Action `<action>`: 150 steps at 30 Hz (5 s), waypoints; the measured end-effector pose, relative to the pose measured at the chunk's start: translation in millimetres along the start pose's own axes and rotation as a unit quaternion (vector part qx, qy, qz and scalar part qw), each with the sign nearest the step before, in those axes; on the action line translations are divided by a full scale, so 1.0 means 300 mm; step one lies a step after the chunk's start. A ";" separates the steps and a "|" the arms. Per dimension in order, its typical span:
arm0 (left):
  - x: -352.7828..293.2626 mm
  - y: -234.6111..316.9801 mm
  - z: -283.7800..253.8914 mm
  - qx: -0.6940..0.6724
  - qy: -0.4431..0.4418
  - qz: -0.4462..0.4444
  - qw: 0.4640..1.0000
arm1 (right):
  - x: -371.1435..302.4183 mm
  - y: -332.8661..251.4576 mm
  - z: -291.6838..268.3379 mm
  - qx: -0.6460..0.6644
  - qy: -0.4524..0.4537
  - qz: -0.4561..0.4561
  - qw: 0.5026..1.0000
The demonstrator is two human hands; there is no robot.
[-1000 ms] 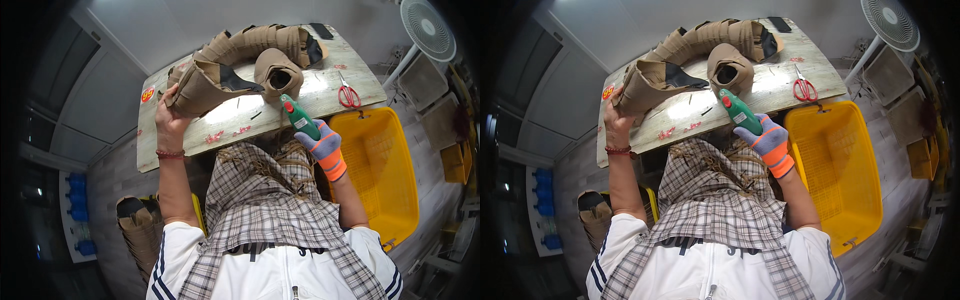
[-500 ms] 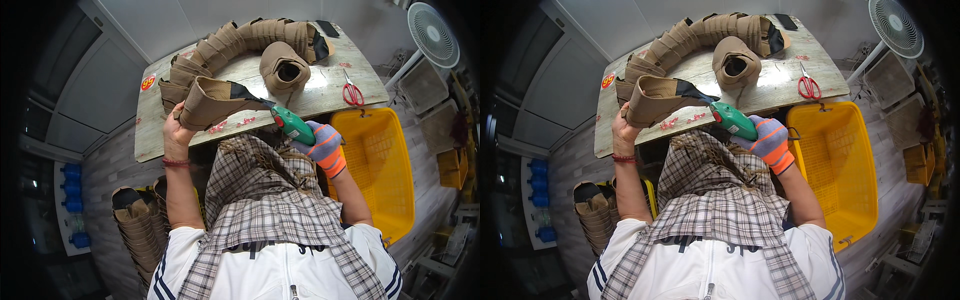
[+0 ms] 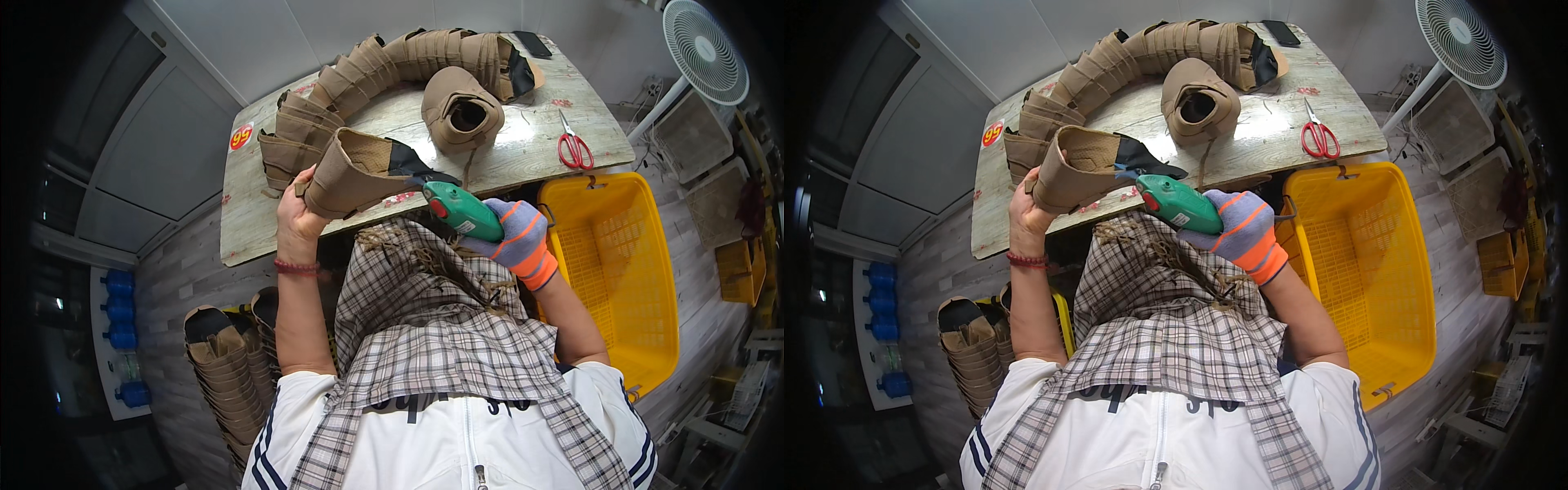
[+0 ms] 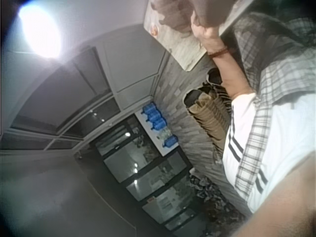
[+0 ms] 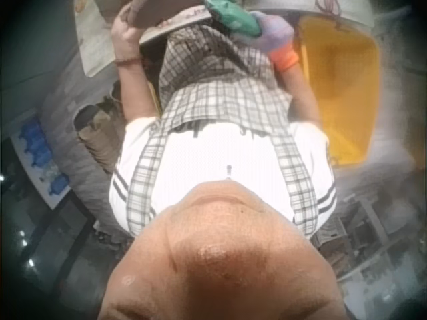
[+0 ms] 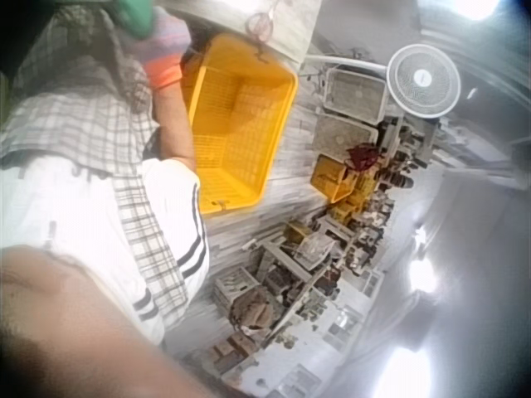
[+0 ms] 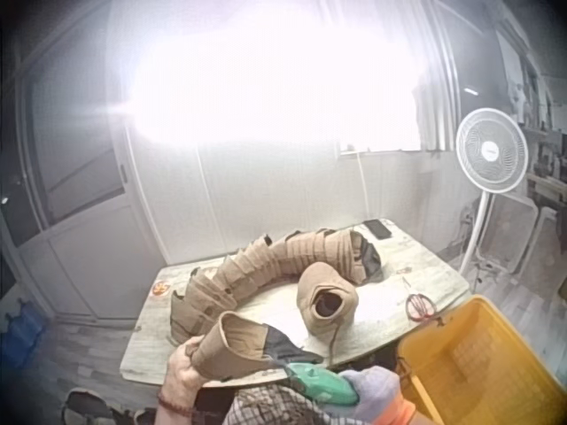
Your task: The person uses a rotary cutting tool to trim the edges of multiple brown shoe uppers on a work table. After trimming, the person uses scissors to cut the interior lining of one shoe upper. Trimmed pieces fall onto the table and into a yellow bin.
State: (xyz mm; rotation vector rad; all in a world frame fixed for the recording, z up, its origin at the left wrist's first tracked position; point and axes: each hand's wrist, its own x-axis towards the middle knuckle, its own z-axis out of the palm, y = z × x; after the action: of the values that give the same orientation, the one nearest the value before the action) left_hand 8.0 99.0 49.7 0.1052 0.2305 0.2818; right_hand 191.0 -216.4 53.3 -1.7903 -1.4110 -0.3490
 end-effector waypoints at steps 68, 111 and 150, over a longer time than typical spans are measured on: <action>0.658 -0.518 0.320 0.883 -0.045 0.416 0.213 | -0.170 0.166 -0.155 0.353 0.177 0.472 0.788; -0.230 0.068 -0.032 -0.061 0.025 0.076 0.995 | -0.078 -0.034 0.002 0.005 -0.030 0.018 0.999; -0.087 -0.301 0.096 0.335 -0.108 0.270 0.896 | 0.001 -0.092 0.033 0.214 -0.002 0.204 0.955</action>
State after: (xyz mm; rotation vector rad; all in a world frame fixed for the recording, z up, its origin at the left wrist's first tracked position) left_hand 14.3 3.1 70.8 0.8927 0.0621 0.7333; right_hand 163.6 -207.6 58.9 -1.6584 -0.9860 0.1680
